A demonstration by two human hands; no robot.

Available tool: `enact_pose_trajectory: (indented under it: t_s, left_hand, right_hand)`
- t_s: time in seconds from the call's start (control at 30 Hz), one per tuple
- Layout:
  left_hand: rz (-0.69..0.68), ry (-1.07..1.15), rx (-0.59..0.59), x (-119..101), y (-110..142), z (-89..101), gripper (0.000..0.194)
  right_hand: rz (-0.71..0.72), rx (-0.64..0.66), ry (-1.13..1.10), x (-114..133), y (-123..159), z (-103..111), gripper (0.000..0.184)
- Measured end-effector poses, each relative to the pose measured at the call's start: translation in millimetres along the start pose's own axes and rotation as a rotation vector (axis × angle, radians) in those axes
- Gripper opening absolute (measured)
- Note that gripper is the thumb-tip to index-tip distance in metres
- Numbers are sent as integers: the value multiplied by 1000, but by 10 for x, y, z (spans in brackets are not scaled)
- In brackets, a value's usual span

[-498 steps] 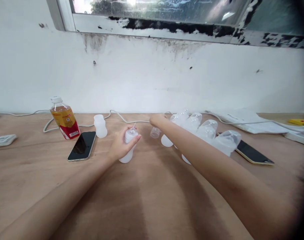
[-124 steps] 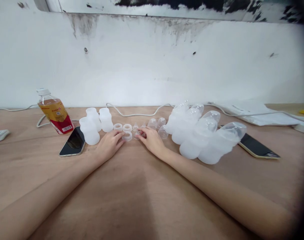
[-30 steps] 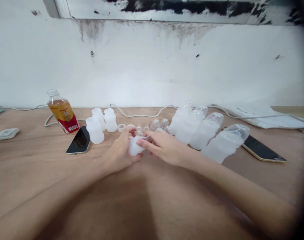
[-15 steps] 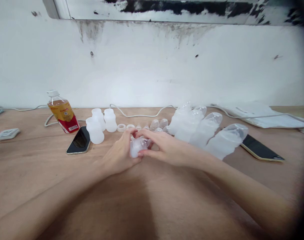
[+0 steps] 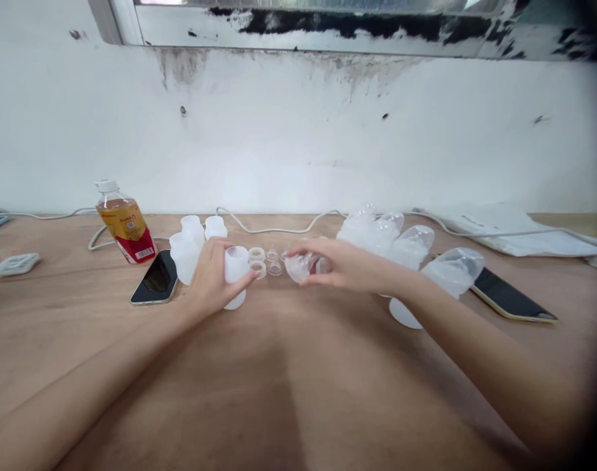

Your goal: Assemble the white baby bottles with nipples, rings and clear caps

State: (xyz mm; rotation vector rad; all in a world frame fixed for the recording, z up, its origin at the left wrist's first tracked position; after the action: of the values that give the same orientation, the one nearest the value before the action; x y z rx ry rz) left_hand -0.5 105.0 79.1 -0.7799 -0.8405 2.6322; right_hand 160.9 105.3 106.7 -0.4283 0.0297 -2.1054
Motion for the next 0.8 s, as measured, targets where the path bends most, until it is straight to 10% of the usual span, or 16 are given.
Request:
enact_pose_trajectory:
  t_s: [0.23, 0.43, 0.8]
  left_hand:
    - [-72, -457, -70, 134, -139, 71, 42]
    - [-142, -666, -114, 100, -146, 118, 28]
    - [-260, -672, 155, 116, -33, -283, 39]
  right_hand:
    - [39, 259, 216, -1, -54, -646, 39]
    - [58, 180, 186, 5, -79, -648, 38]
    - [84, 161, 233, 27, -100, -720, 38]
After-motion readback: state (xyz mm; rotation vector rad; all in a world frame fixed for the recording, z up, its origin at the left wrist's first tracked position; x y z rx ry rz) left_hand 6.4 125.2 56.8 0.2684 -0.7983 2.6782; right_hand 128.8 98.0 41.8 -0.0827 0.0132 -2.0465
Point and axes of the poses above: each hand's wrist, its own y-axis away from the middle knuckle, its own z-axis out of the back of the hand, x = y × z, the point moved 8 cm from there along -y, towards the middle knuckle, and after that the axes turned 11 degrees about z, right-handed, at the moved point
